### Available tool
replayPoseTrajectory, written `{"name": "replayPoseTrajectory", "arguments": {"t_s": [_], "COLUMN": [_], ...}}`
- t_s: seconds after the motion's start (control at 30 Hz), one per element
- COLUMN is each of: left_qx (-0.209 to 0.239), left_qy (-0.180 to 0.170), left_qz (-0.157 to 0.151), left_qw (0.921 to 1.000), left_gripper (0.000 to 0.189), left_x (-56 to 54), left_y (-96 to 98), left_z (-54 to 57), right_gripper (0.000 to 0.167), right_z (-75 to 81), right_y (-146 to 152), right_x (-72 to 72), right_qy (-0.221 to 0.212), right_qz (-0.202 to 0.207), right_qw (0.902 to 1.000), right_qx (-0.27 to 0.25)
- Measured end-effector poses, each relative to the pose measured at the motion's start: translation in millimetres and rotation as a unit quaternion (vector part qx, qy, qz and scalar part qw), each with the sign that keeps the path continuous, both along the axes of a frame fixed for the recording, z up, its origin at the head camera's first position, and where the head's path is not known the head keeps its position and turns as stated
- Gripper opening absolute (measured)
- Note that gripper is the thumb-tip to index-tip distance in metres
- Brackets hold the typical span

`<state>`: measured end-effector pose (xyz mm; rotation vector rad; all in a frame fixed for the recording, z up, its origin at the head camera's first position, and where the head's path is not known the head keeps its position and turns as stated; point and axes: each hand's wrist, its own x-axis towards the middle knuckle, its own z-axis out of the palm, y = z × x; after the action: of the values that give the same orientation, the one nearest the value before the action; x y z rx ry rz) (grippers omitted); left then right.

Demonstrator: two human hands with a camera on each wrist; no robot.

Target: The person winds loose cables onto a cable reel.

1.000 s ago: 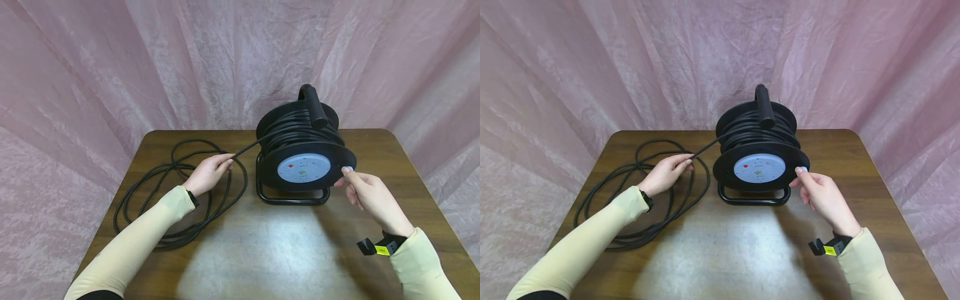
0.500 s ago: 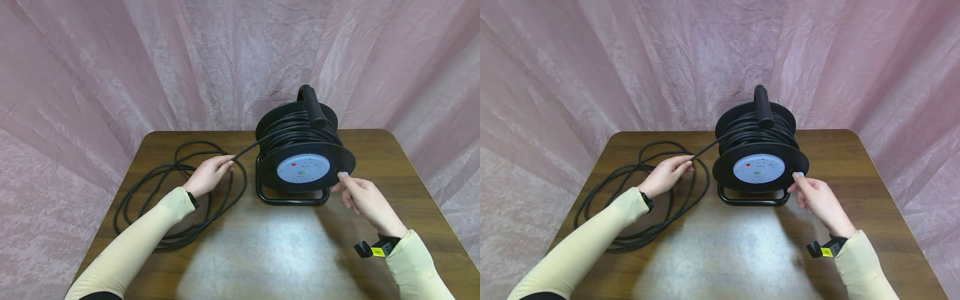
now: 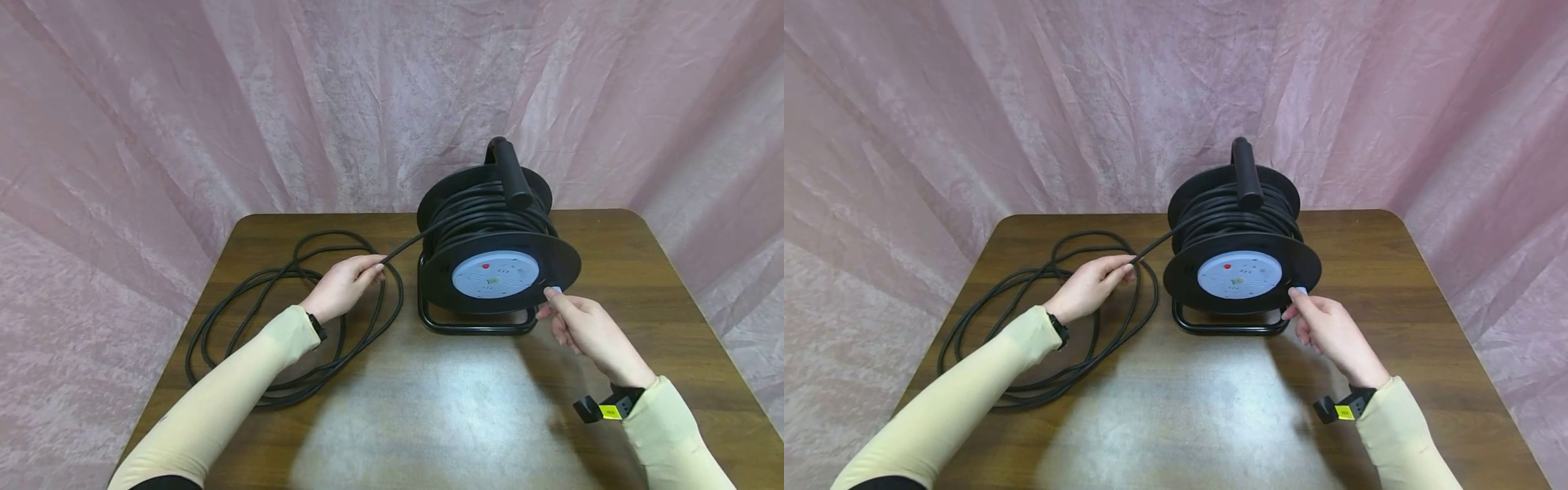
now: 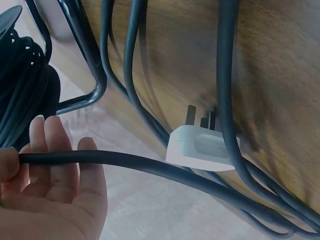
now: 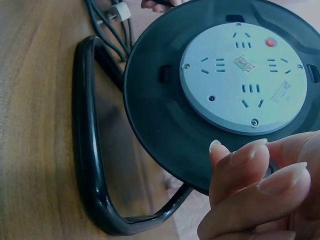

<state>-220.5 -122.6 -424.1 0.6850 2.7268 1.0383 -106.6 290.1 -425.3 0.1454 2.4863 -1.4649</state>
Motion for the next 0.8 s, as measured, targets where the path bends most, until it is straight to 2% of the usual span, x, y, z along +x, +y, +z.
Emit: {"name": "replayPoseTrajectory", "arguments": {"t_s": [0.47, 0.8], "left_qx": [0.005, 0.013], "left_qy": [0.010, 0.009], "left_qz": [0.007, 0.007], "left_qw": [0.9999, 0.9998], "left_gripper": [0.038, 0.040], "left_x": [-3.8, -5.3], "left_y": [5.4, 9.2], "left_z": [7.4, 6.6], "right_gripper": [0.069, 0.068], "right_z": [-8.8, -17.9], "right_y": [-5, -13], "right_x": [0.2, 0.1], "right_qy": [-0.005, -0.010], "right_qz": [0.017, 0.031], "right_qw": [0.9998, 0.9995], "right_qx": [0.002, -0.007]}}
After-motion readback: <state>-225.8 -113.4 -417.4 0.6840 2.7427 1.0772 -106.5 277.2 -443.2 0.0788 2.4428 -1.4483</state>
